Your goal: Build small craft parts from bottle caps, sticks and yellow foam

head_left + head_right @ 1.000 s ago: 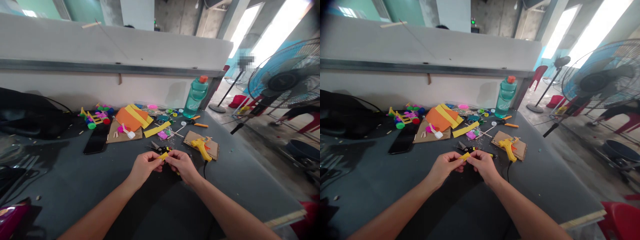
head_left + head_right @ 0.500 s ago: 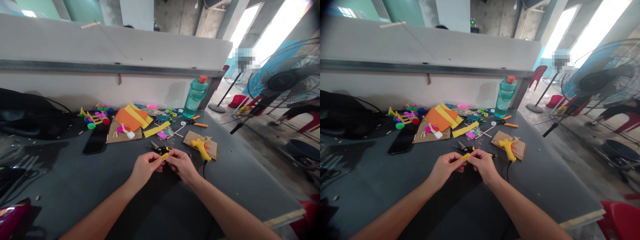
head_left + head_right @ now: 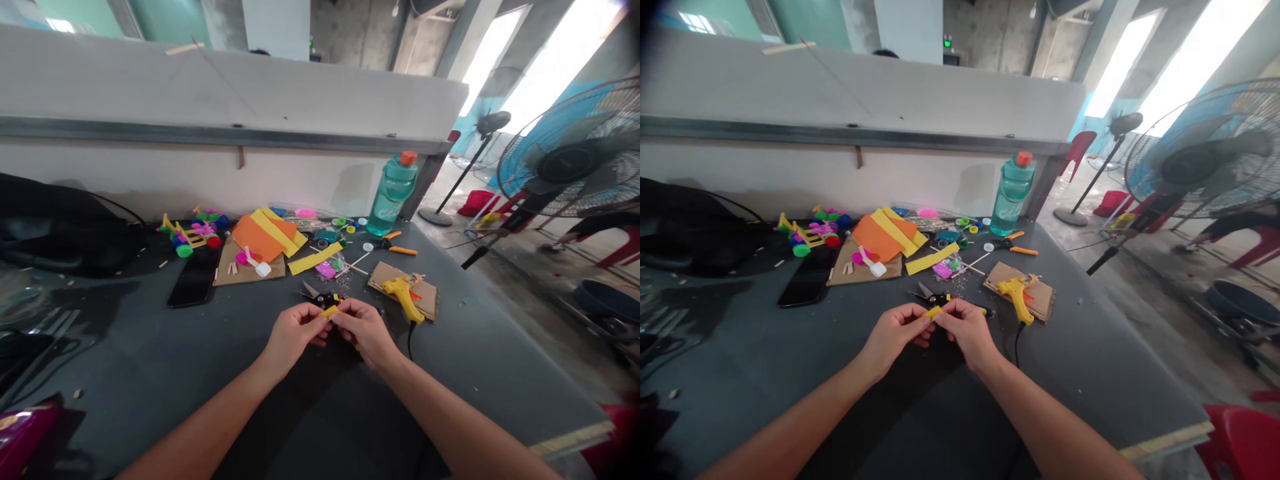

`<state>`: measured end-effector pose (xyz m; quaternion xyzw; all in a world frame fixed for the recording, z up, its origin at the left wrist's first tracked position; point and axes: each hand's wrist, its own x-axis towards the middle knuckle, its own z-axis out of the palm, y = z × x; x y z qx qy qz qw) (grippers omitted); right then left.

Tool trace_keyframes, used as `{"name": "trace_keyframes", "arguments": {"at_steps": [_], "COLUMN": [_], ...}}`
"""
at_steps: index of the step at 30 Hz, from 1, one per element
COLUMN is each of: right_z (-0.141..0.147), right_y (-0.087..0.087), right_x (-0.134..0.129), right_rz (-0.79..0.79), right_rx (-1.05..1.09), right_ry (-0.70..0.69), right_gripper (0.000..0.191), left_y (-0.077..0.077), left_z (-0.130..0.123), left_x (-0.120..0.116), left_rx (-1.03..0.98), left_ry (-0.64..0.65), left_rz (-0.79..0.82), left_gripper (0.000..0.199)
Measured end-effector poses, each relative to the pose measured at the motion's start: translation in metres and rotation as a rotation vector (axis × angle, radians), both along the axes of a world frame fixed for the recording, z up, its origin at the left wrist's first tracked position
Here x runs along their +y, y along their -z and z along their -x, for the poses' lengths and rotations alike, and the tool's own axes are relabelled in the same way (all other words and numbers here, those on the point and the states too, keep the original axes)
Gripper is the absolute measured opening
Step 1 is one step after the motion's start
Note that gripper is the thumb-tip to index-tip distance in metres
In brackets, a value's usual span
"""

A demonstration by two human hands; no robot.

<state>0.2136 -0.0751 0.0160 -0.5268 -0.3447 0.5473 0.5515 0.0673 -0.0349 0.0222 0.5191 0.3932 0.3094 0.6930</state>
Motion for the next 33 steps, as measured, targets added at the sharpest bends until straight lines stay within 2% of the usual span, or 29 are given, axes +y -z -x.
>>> {"name": "trace_keyframes", "arguments": {"at_steps": [12,22,26,33], "right_z": [0.0016,-0.0012,-0.0010,0.0011], "right_y": [0.0002,0.0004,0.0012,-0.0006], "right_x": [0.0001,-0.0010,-0.0007,-0.0007], "right_rz": [-0.012,-0.003,-0.010,-0.019], "right_rx": [-0.167,-0.131,-0.130,-0.126], "right_ry": [-0.048,-0.006,-0.005,-0.018], "right_gripper": [0.026,0.021,0.021,0.023], "left_y": [-0.0027,-0.0043,-0.0013,0.0008], "left_z": [-0.0009,-0.0003,-0.0002,-0.0010], "left_x": [-0.0022,0.0003,-0.0004,-0.0027], "left_rx": [0.050,-0.026,0.005,0.051], "left_ry": [-0.063,-0.054,-0.033,-0.074], "left_rz": [-0.169,-0.048,-0.089,-0.183], "left_gripper": [0.013,0.018,0.018,0.013]}}
